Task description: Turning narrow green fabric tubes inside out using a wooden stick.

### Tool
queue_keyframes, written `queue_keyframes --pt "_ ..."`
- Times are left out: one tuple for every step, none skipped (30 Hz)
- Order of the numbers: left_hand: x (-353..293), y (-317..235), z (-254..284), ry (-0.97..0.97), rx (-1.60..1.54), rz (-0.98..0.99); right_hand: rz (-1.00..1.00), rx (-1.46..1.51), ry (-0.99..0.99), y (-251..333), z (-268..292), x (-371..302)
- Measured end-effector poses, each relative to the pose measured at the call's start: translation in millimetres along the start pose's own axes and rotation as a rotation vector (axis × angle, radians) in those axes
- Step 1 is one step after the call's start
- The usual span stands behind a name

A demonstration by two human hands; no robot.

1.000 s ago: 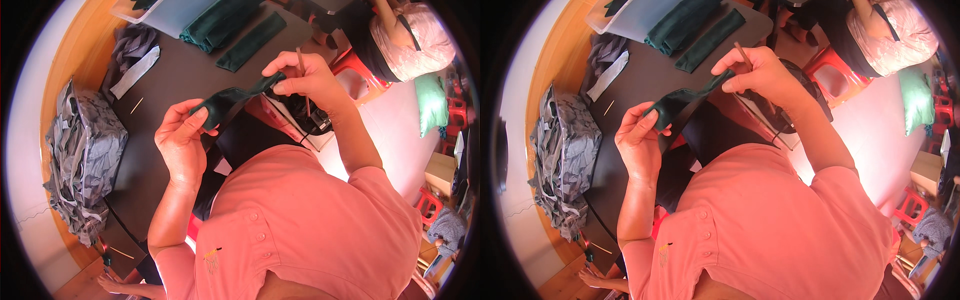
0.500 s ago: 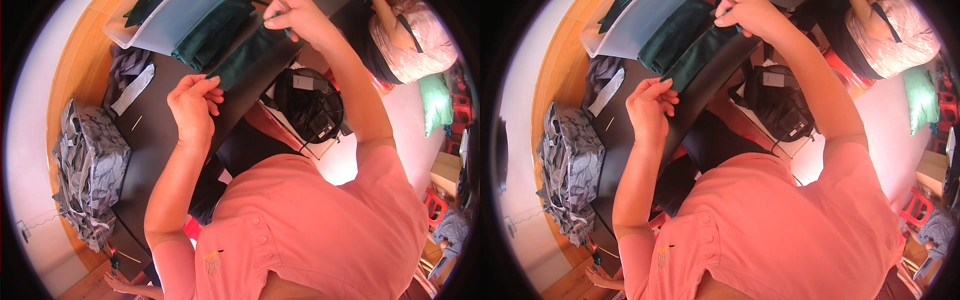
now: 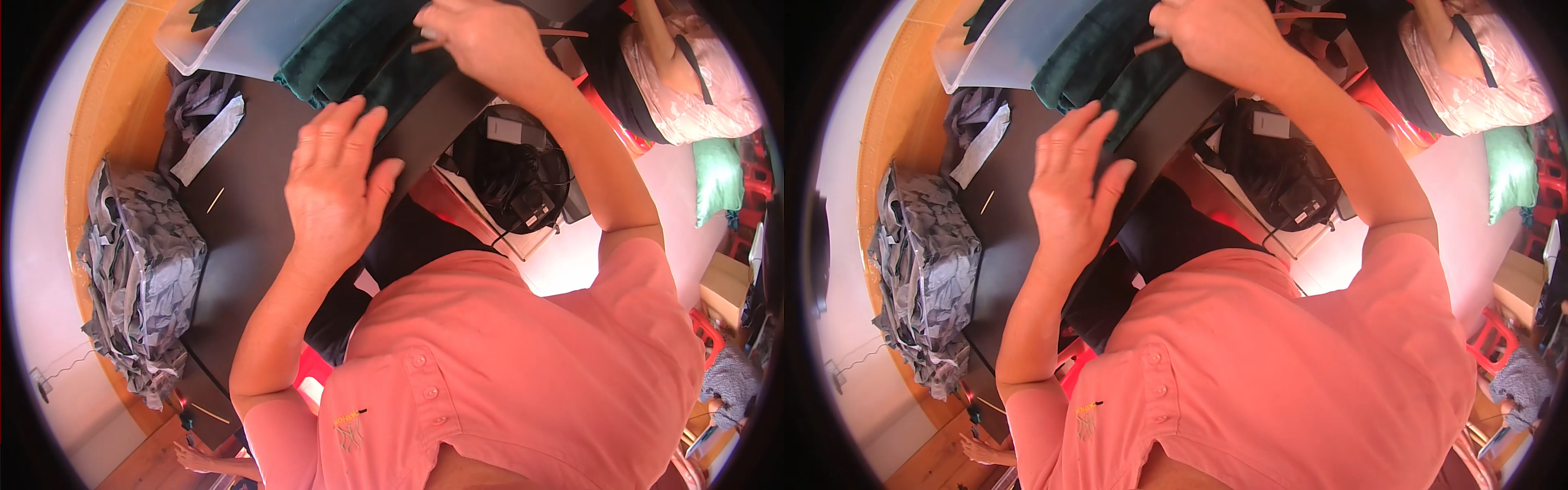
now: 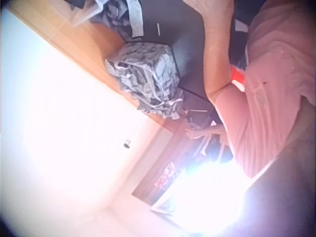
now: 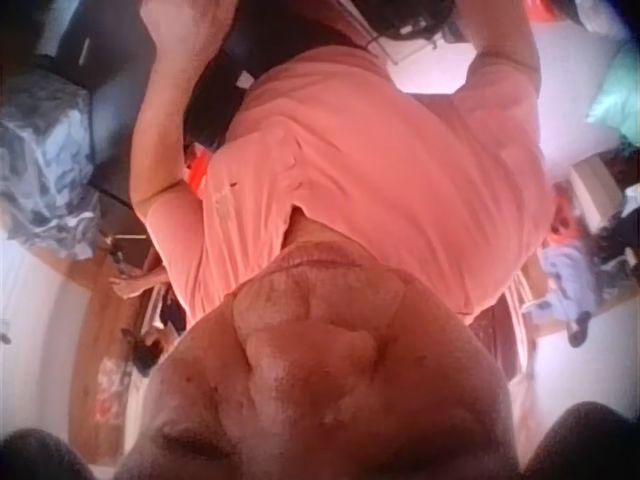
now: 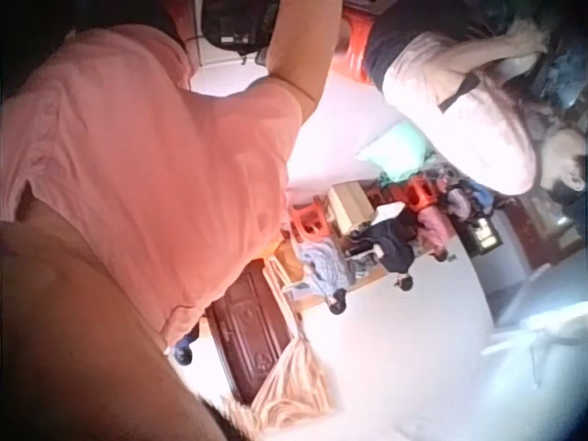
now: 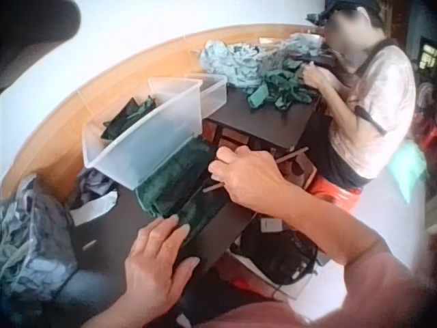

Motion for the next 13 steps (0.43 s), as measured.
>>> queue_keyframes --pt "-2 -2 -15 0.102 0.108 -0.001 0.001 -0.057 0.076 -1 -18 -1" --pt "-9 -2 -28 0.204 0.218 0.007 0.015 -0.05 0.082 1 -19 -2" --pt "-17 2 -30 0.223 0.2 0.026 -0.012 -0.019 0.06 0 -14 -4" --pt "-22 5 -29 0.219 0.204 0.05 -0.034 0.014 0.037 -1 -8 -5" --pt "-24 3 -28 0.233 0.167 0.051 -0.075 0.002 0.069 0 -6 -8" --pt "-22 3 -24 0.24 0.143 0.055 -0.083 -0.063 0.047 -9 -17 -14" --pt "-22 5 -27 0.221 0.104 0.05 -0.073 -0.121 0.006 -19 -32 -16" --pt "-24 9 -31 0.199 0.082 0.056 -0.14 -0.106 0.087 -27 -43 -15" --pt "-24 11 -36 0.183 0.054 0.056 -0.13 -0.133 0.081 -31 -48 -15" --pt "-23 10 -36 0.168 0.031 0.054 -0.123 -0.115 0.083 -34 -48 -17" --pt "-25 10 -35 0.178 0.003 0.071 -0.185 -0.101 0.122 -42 -51 -19" --pt "-29 12 -32 0.182 -0.032 0.09 -0.218 -0.147 0.193 -43 -51 -17" --pt "-36 12 -27 0.157 -0.035 0.128 -0.169 -0.132 0.162 -27 -50 3"
Point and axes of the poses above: each hand's wrist, its own x-axis towards the middle knuckle, its own z-axis out of the back of the hand, y = z × x, the point moved 9 cm from there along x, towards the middle knuckle, and after that the axes turned 11 degrees about y, right-handed, at the moved point
